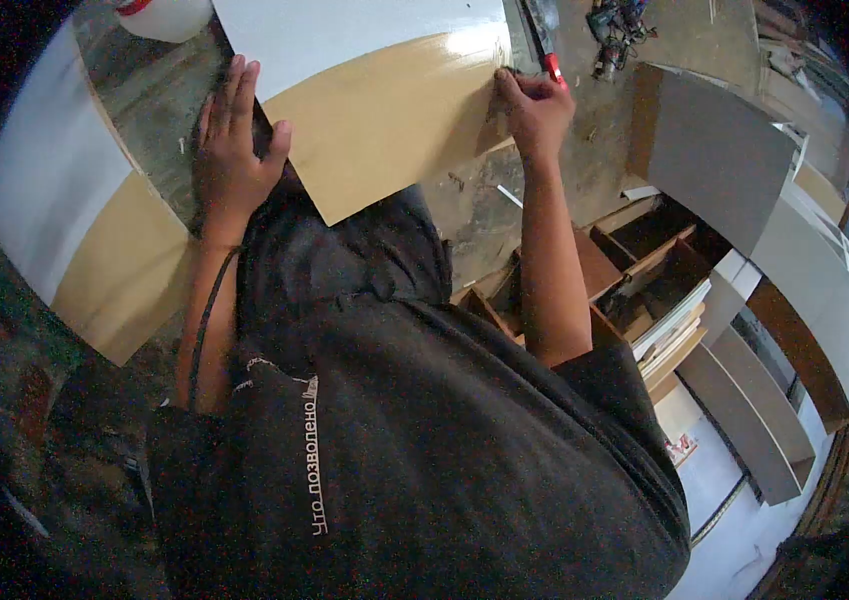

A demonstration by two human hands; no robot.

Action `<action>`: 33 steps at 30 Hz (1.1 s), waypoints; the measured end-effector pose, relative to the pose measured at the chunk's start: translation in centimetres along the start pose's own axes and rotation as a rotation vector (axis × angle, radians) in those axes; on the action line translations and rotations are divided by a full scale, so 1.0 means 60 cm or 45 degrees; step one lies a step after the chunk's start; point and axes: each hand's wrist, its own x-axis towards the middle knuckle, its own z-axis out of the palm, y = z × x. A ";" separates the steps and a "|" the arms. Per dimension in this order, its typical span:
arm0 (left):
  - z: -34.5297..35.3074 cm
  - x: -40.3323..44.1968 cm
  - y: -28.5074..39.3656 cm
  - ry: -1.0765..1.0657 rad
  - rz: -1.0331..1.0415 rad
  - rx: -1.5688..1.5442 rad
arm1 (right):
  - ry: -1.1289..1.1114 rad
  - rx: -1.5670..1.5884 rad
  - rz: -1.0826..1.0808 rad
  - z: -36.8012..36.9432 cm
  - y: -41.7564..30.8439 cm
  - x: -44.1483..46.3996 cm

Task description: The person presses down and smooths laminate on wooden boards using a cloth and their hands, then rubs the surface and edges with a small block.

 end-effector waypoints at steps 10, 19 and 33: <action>0.004 0.026 0.006 0.021 -0.001 0.105 | -0.088 -0.036 -0.018 -0.018 -0.014 0.008; 0.018 0.010 -0.001 -0.019 0.000 0.219 | -0.224 0.128 -0.152 0.008 -0.033 0.091; 0.032 0.046 -0.009 -0.011 -0.021 0.208 | -0.292 0.139 0.025 0.013 -0.066 0.133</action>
